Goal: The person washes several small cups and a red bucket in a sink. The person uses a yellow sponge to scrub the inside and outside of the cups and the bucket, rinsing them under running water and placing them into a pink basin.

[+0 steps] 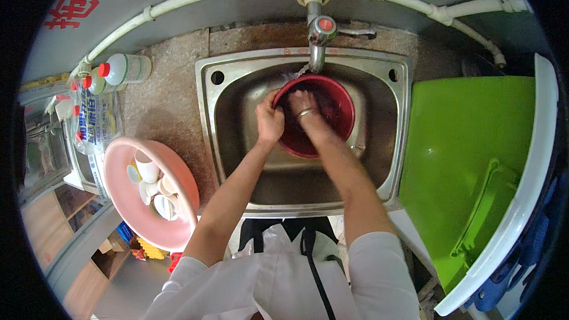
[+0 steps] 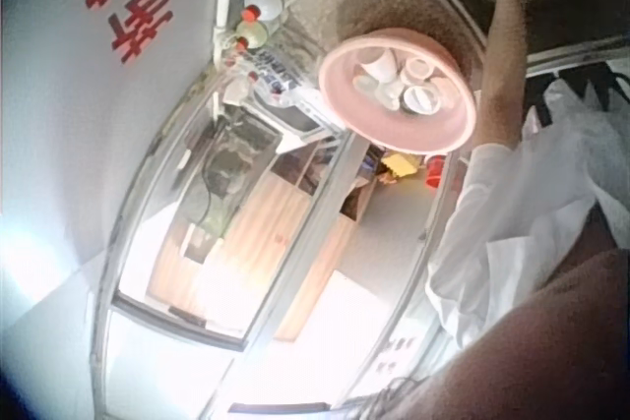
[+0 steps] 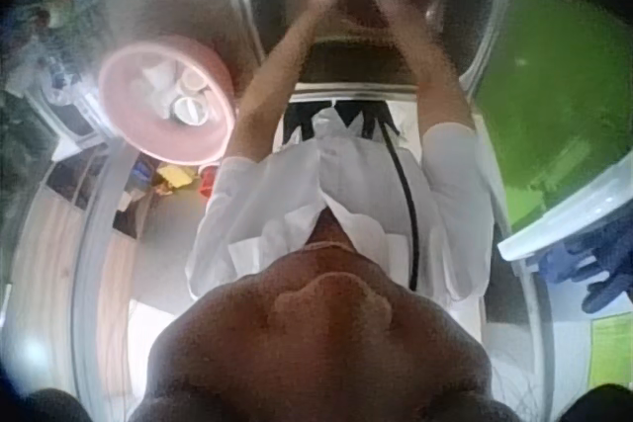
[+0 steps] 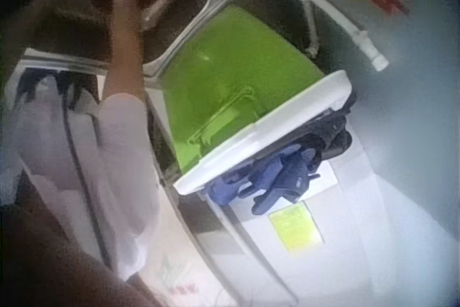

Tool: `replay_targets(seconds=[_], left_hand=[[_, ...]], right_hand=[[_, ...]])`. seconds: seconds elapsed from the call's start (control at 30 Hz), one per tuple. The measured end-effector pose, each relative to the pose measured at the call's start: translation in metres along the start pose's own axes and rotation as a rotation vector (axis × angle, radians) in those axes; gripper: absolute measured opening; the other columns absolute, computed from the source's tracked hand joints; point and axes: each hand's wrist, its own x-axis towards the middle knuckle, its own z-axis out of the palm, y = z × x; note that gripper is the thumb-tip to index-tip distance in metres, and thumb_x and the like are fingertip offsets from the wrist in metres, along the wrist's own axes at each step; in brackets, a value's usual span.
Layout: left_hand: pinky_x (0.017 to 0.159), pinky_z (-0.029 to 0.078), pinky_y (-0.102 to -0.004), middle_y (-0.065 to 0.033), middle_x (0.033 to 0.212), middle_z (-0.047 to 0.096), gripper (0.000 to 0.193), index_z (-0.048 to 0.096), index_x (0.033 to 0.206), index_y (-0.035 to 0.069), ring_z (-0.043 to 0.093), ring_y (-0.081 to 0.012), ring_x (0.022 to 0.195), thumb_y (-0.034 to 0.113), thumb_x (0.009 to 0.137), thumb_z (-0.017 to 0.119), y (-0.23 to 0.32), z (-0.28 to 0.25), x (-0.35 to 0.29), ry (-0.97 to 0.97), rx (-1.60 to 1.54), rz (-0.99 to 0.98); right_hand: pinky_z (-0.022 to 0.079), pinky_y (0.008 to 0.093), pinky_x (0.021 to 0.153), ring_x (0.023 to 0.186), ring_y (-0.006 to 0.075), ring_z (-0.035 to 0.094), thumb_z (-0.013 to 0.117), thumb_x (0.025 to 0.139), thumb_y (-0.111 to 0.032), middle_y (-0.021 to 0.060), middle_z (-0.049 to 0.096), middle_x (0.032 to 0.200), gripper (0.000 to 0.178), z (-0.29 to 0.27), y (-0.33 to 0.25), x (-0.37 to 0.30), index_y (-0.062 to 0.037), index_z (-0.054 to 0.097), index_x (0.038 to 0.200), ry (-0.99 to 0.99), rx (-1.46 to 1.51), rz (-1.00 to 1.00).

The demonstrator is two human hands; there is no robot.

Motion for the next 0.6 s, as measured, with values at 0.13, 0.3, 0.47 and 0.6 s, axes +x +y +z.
replay_targets(seconds=[0.13, 0.3, 0.47, 0.6], left_hand=[[0.082, 0.046, -0.0327, -0.0199, 0.088, 0.064, 0.044, 0.061, 0.099, -0.002, 0.063, -0.0291, 0.086, -0.012, 0.064, 0.037, 0.001, 0.006, -0.001, 0.015, -0.062, -0.008], [0.082, 0.045, -0.0285, -0.0131, 0.088, 0.065, 0.041, 0.061, 0.097, -0.003, 0.06, -0.0194, 0.084, -0.012, 0.065, 0.036, 0.002, 0.014, -0.001, 0.049, -0.049, 0.0], [0.08, 0.046, -0.032, -0.0188, 0.085, 0.064, 0.042, 0.06, 0.097, -0.003, 0.063, -0.0262, 0.085, -0.012, 0.064, 0.037, 0.018, 0.013, 0.004, -0.035, 0.005, 0.049], [0.077, 0.047, -0.0335, -0.0203, 0.083, 0.064, 0.041, 0.06, 0.098, -0.001, 0.064, -0.0292, 0.083, -0.011, 0.065, 0.037, 0.01, 0.008, 0.004, -0.034, 0.014, 0.05]], right_hand=[[0.051, 0.0403, 0.071, 0.077, 0.0276, 0.064, 0.049, 0.082, -0.027, 0.0121, 0.066, 0.084, 0.025, 0.005, 0.055, -0.016, -0.0081, 0.066, 0.084, -0.033, -0.019, 0.16], [0.046, 0.0412, 0.086, 0.101, 0.0313, 0.058, 0.053, 0.078, -0.02, 0.0209, 0.061, 0.102, 0.028, 0.036, -0.004, -0.019, -0.0054, 0.066, 0.098, -0.227, 0.431, 0.297], [0.047, 0.0401, 0.085, 0.101, 0.0303, 0.059, 0.055, 0.078, -0.019, 0.0196, 0.061, 0.104, 0.027, 0.123, 0.039, -0.025, -0.0062, 0.066, 0.098, -0.21, 0.357, 0.09], [0.043, 0.0413, 0.087, 0.101, 0.0313, 0.055, 0.051, 0.081, -0.026, 0.0186, 0.058, 0.11, 0.036, 0.021, 0.057, -0.03, -0.0022, 0.059, 0.107, -0.122, -0.169, 0.049]])
